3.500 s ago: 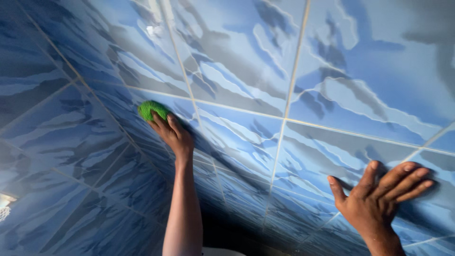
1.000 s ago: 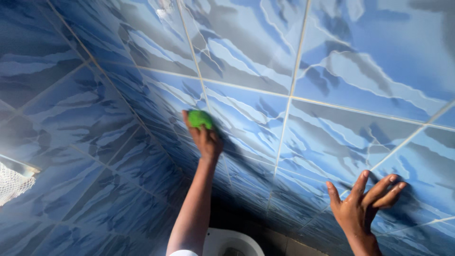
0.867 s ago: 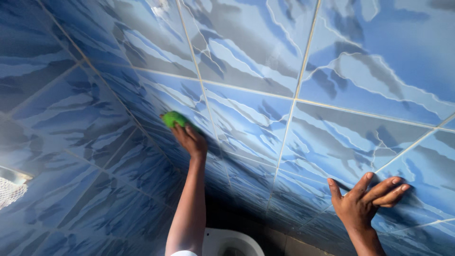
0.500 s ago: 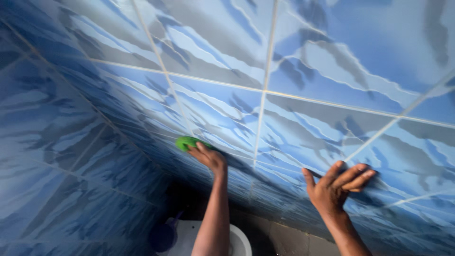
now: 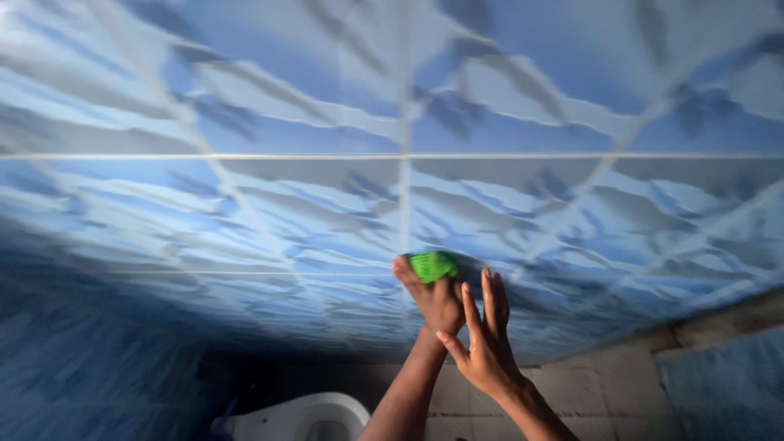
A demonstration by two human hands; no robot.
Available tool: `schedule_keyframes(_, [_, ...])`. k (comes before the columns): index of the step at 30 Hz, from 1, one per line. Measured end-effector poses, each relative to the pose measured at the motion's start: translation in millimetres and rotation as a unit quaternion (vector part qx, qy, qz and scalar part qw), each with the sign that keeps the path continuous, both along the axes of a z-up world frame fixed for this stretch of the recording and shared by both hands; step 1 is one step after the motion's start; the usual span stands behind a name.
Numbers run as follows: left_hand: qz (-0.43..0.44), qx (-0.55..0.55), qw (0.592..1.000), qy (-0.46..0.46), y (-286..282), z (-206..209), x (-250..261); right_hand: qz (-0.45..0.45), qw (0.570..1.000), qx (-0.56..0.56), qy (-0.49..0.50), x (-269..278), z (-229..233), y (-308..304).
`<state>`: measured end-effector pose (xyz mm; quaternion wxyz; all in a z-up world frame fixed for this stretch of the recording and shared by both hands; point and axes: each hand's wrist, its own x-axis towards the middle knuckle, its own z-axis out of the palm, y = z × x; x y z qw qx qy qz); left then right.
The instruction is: The person scrubs blue patterned bathroom tiles with a green sponge, repeatedly dipping it into a purple bowl of water. The person wipes the wall surface in circular and back-and-forth motions, covering multiple tiles.
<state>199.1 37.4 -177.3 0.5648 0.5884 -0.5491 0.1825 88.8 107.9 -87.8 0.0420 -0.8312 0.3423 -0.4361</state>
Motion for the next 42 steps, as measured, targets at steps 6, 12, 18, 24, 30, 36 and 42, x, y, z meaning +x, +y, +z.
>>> schedule_keyframes(6, [-0.097, -0.016, 0.974, -0.202, -42, -13, -132, -0.126, 0.992, 0.029, -0.008, -117, 0, 6])
schedule_keyframes(12, [-0.174, -0.004, 0.938, -0.300, -51, 34, -208, -0.227, 0.973, 0.037, -0.029, -194, -8, 28])
schedule_keyframes(18, [-0.504, 0.042, 0.861, -0.051, -7, 61, -243, -0.229, 0.896, 0.219, -0.311, -233, -50, 33])
schedule_keyframes(24, [-0.553, 0.261, 0.373, 0.698, 38, 60, -211, -0.072, 0.708, 0.336, -0.617, -213, -63, 27])
schedule_keyframes(30, [-0.538, 0.266, 0.508, 0.618, 59, 98, -130, -0.003, 0.733, 0.361, -0.577, -142, -1, 25])
schedule_keyframes(36, [-0.529, 0.112, 0.771, 0.336, 92, 152, -44, 0.054, 0.836, 0.326, -0.438, -85, 51, 26])
schedule_keyframes(42, [-0.589, 0.121, 0.666, 0.442, 134, 166, -16, 0.040, 0.879, 0.248, -0.406, -6, 68, 40])
